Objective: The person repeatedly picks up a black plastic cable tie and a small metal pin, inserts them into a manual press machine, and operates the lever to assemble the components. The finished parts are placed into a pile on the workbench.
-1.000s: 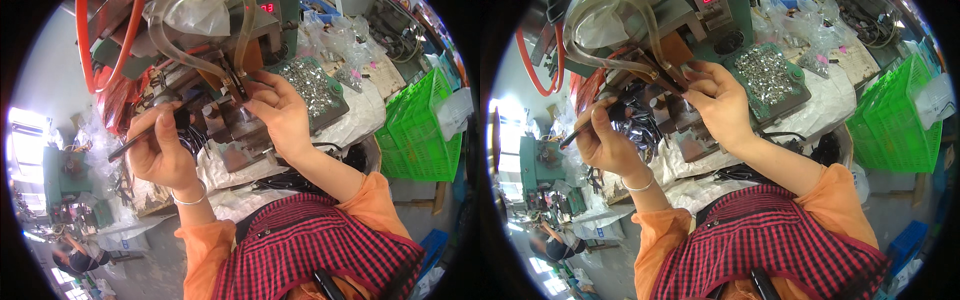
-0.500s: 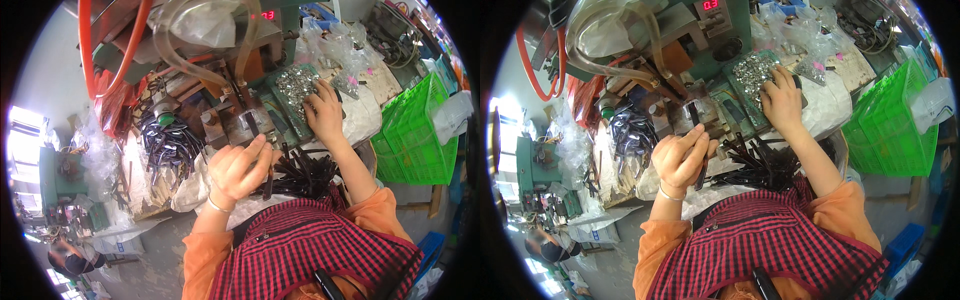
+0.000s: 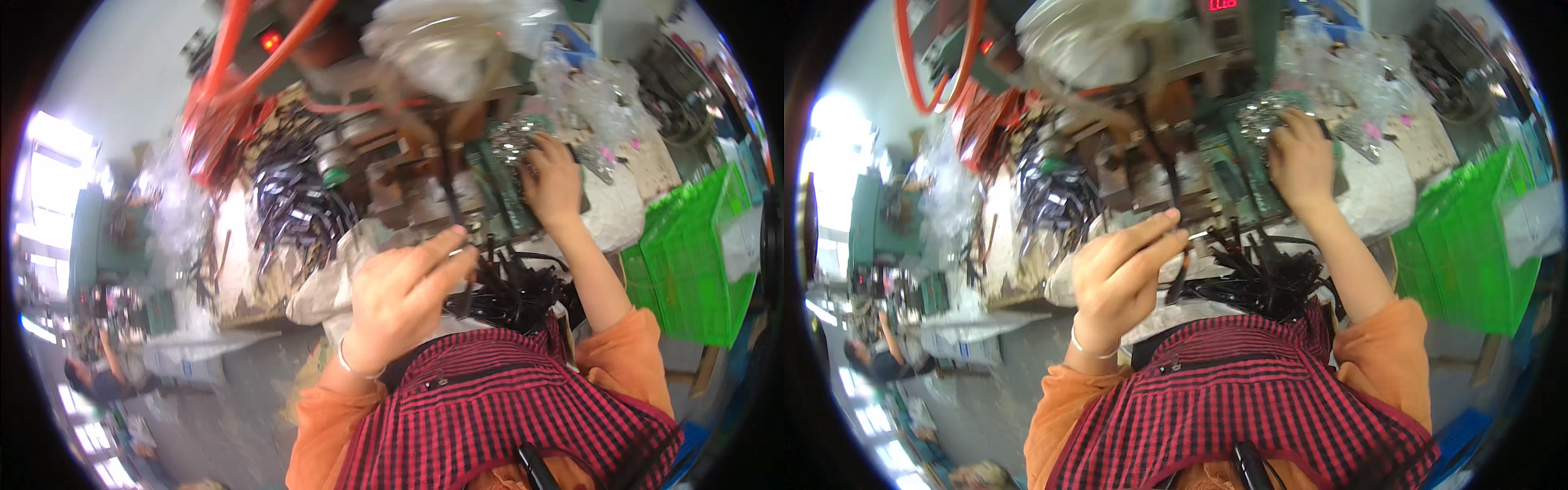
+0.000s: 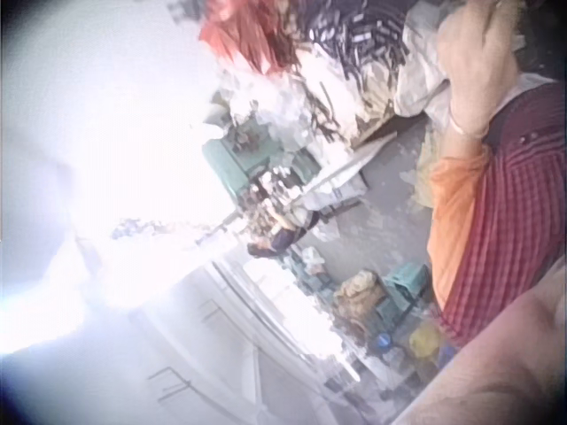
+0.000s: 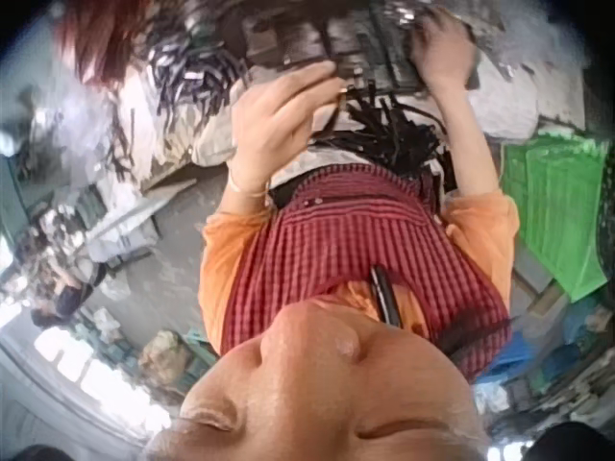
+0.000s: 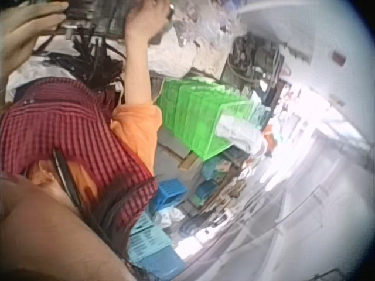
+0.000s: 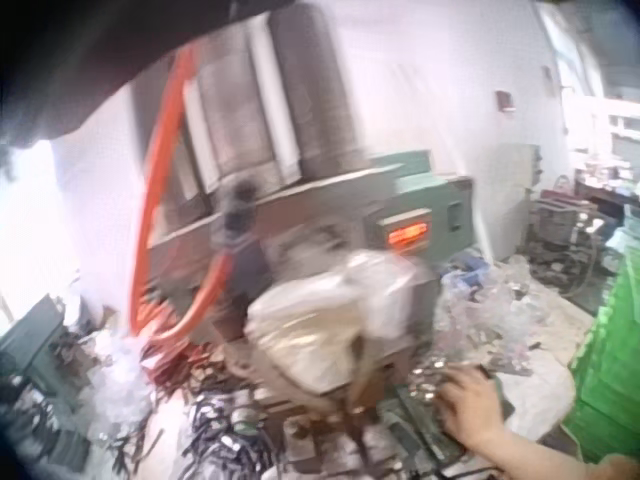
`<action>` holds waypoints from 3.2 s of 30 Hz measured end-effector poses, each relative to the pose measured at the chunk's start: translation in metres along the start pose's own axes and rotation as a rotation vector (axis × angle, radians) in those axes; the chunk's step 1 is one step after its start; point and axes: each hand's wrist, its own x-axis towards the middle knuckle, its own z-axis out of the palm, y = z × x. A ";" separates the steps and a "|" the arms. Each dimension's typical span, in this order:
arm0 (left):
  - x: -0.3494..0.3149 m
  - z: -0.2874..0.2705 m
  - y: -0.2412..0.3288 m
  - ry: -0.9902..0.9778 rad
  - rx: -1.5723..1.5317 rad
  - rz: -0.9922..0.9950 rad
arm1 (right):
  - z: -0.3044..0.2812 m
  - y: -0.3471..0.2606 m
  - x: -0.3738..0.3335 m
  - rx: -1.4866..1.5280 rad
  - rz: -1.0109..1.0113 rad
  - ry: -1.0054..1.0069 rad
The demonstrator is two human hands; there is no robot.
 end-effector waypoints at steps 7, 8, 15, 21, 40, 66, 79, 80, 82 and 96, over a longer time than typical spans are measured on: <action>0.007 -0.038 0.064 0.439 -0.276 0.259 | -0.002 -0.010 -0.012 -0.118 0.076 -0.122; -0.009 -0.046 0.055 0.500 -0.016 0.231 | 0.003 -0.008 -0.014 -0.097 0.044 -0.100; -0.060 -0.102 -0.089 0.615 0.427 -0.586 | -0.003 -0.002 -0.012 0.108 0.140 0.089; -0.133 -0.059 -0.229 -0.090 0.879 -0.671 | -0.011 -0.031 0.011 0.322 0.196 0.120; -0.123 0.021 -0.137 0.670 -0.363 -1.036 | -0.028 -0.102 0.035 0.947 0.580 0.041; 0.003 0.028 -0.025 0.179 0.085 0.255 | -0.026 -0.016 -0.025 -0.078 0.222 -0.014; -0.004 0.041 -0.032 0.216 0.119 0.300 | -0.010 -0.014 0.002 0.038 -0.159 -0.153; -0.006 0.036 -0.028 0.174 0.115 0.244 | -0.001 -0.008 0.005 0.066 -0.153 -0.092; -0.008 0.028 -0.016 0.099 0.091 0.147 | 0.008 0.011 0.010 0.101 -0.133 0.037; -0.157 -0.067 -0.119 0.830 0.148 -1.019 | 0.003 0.001 0.003 0.303 0.227 -0.002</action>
